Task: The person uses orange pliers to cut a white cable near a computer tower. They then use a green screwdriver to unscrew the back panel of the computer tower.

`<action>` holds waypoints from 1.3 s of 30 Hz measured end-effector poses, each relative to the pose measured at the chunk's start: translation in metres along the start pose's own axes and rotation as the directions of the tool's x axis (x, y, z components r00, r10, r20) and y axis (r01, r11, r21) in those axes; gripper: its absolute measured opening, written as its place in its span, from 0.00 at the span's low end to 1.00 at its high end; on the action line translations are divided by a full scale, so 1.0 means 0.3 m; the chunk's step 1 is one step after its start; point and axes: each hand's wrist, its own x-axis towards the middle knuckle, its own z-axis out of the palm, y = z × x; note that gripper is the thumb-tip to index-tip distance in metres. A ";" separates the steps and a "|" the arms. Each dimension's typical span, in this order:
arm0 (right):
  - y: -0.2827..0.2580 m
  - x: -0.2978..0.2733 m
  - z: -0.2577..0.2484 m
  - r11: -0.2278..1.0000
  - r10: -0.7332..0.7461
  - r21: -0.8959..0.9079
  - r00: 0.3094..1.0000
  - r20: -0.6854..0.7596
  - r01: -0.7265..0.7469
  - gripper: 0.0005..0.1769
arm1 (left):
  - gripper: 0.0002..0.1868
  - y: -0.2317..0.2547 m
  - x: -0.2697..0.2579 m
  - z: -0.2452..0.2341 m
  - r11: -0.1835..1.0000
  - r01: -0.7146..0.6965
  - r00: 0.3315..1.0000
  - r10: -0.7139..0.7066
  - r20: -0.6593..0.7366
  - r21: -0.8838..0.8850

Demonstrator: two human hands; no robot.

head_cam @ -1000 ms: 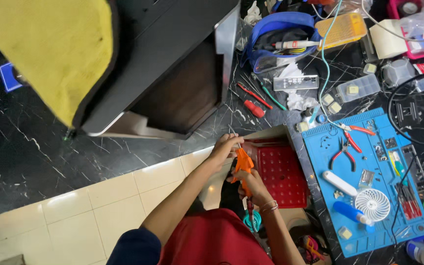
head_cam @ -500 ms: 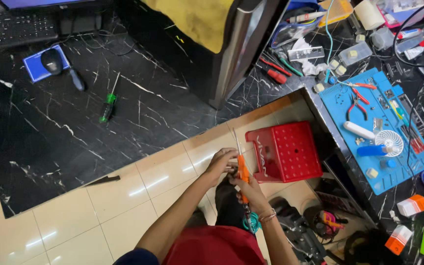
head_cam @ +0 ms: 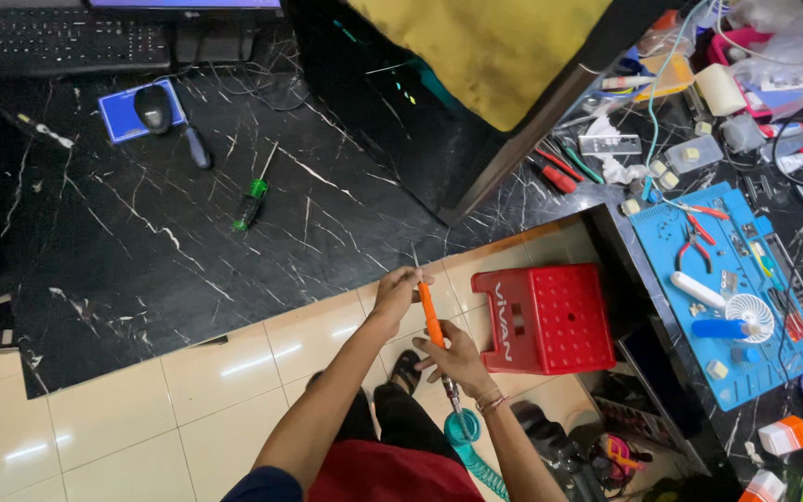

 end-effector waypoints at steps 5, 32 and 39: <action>-0.076 0.090 0.066 0.995 0.025 -0.095 0.989 -0.147 -0.039 0.32 | 0.17 -0.051 0.174 -0.056 0.999 0.000 1.000 0.001 0.031 -0.037; -0.648 0.615 0.854 0.984 0.151 -0.047 0.943 -0.298 -0.172 0.22 | 0.25 0.523 0.534 -0.835 0.970 0.155 0.976 -0.121 0.180 -0.187; -0.751 0.714 0.879 0.985 0.167 0.074 0.976 -0.137 -0.158 0.19 | 0.18 0.607 0.593 -0.966 0.941 0.027 0.999 -0.036 -0.021 -0.337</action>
